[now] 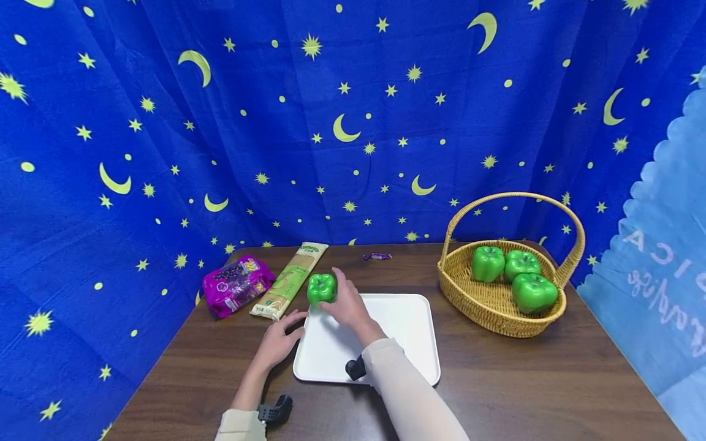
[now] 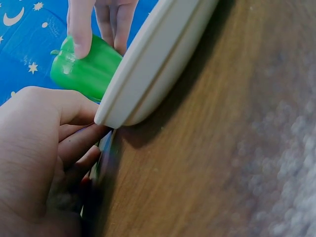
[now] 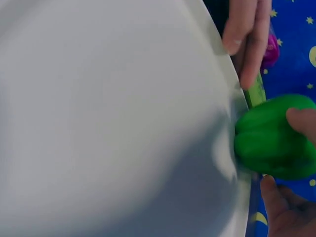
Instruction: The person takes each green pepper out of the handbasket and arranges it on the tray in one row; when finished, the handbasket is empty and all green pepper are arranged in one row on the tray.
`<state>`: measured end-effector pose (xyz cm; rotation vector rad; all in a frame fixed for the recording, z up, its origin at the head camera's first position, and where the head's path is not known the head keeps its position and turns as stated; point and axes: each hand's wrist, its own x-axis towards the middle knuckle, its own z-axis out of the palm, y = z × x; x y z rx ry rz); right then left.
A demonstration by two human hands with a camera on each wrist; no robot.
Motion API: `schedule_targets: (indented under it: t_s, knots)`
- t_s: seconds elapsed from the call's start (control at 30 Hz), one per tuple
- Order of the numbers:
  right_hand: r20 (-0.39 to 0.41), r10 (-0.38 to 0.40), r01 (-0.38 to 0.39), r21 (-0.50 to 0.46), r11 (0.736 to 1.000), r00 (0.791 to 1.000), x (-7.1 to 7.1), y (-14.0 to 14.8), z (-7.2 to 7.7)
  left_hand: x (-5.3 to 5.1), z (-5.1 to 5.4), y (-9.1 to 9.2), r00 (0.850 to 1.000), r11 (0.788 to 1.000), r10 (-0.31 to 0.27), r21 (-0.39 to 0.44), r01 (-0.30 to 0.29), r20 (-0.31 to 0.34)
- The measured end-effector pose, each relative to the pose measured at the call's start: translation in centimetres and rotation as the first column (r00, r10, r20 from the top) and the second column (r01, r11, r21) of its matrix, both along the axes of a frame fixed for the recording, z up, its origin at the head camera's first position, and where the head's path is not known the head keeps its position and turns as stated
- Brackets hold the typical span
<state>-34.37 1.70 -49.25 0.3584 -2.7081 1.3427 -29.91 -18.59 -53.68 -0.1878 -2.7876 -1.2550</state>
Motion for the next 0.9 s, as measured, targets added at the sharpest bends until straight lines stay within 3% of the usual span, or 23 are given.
schedule_targets:
  t_s: [0.2, 0.47, 0.9]
  knots:
    - [-0.020, 0.020, -0.021, -0.053, 0.998, 1.000, -0.4, 1.7, 0.8, -0.2, -0.2, 0.0, 1.000, 1.000, -0.010, -0.003, 0.010, -0.023]
    - [-0.158, -0.001, -0.005, -0.041, 0.999, 0.987, -0.5, 4.4, 2.3, 0.0, -0.2, 0.0, 0.998, 1.000, -0.013, 0.012, 0.014, -0.061]
    - [-0.209, 0.072, -0.088, -0.070, 0.994, 0.975, -0.5, 12.0, 7.1, 0.1, 0.1, 0.0, 0.999, 1.000, -0.015, 0.015, 0.016, -0.049]
